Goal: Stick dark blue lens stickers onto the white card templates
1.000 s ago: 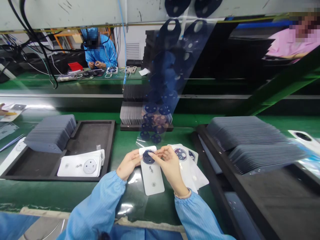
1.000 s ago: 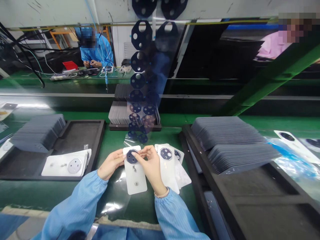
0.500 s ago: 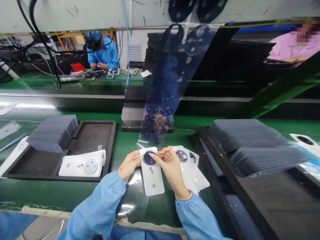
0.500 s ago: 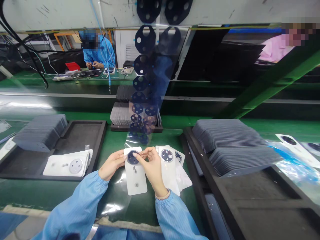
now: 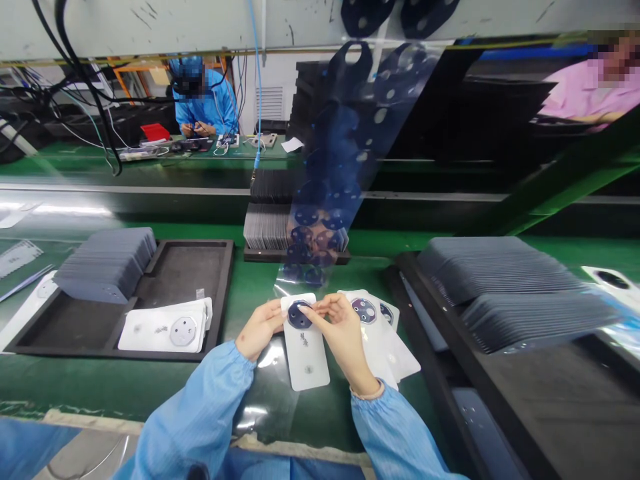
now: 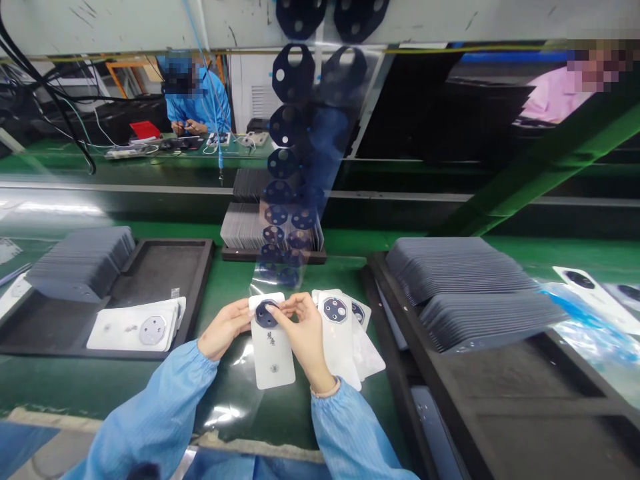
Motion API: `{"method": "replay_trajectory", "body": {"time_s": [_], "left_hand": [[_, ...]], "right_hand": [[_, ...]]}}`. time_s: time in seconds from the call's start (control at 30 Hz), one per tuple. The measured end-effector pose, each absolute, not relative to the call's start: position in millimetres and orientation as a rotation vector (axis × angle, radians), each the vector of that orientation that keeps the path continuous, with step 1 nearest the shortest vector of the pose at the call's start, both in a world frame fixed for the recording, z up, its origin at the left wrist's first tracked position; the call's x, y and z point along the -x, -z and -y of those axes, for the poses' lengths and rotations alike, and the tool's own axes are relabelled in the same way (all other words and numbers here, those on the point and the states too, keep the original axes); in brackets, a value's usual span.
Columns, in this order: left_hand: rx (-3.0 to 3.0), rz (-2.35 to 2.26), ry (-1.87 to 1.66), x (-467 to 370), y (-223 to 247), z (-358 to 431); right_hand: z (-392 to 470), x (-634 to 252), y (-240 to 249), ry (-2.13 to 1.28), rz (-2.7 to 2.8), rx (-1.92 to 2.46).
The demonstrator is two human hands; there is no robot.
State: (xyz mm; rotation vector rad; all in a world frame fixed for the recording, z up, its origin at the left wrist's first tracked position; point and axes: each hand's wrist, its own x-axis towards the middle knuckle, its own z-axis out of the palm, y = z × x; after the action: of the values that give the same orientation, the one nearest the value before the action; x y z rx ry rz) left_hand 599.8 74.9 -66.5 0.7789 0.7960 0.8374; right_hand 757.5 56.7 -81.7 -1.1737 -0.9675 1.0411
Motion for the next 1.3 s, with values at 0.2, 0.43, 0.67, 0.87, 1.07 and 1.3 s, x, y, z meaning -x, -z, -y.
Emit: {"method": "replay_trajectory", "body": {"time_s": [0.2, 0.43, 0.67, 0.87, 1.07, 1.3], "left_hand": [[-0.782, -0.809, -0.834, -600.2, 65.7, -74.7], [-0.766, -0.826, -0.847, -601.7, 65.1, -72.9], [-0.78, -0.841, -0.846, -602.5, 63.4, -72.1], [-0.783, -0.827, -0.854, -603.6, 62.9, -71.6], [-0.768, -0.811, -0.869, -603.8, 65.1, -72.0], [-0.729, -0.85, -0.866, -601.4, 64.7, -73.2]], "right_hand": [[-55.9, -756.3, 81.9, -1.006, 0.984, 1.192], [-56.5, -754.9, 85.4, -0.971, 1.007, 1.206], [-54.9, -753.6, 84.9, -0.939, 1.024, 1.217], [-53.8, -751.3, 85.9, -0.893, 1.018, 1.21], [-54.9, -750.3, 85.8, -0.919, 0.972, 1.186], [-49.8, -743.6, 82.3, -0.819, 1.037, 1.138]]}}
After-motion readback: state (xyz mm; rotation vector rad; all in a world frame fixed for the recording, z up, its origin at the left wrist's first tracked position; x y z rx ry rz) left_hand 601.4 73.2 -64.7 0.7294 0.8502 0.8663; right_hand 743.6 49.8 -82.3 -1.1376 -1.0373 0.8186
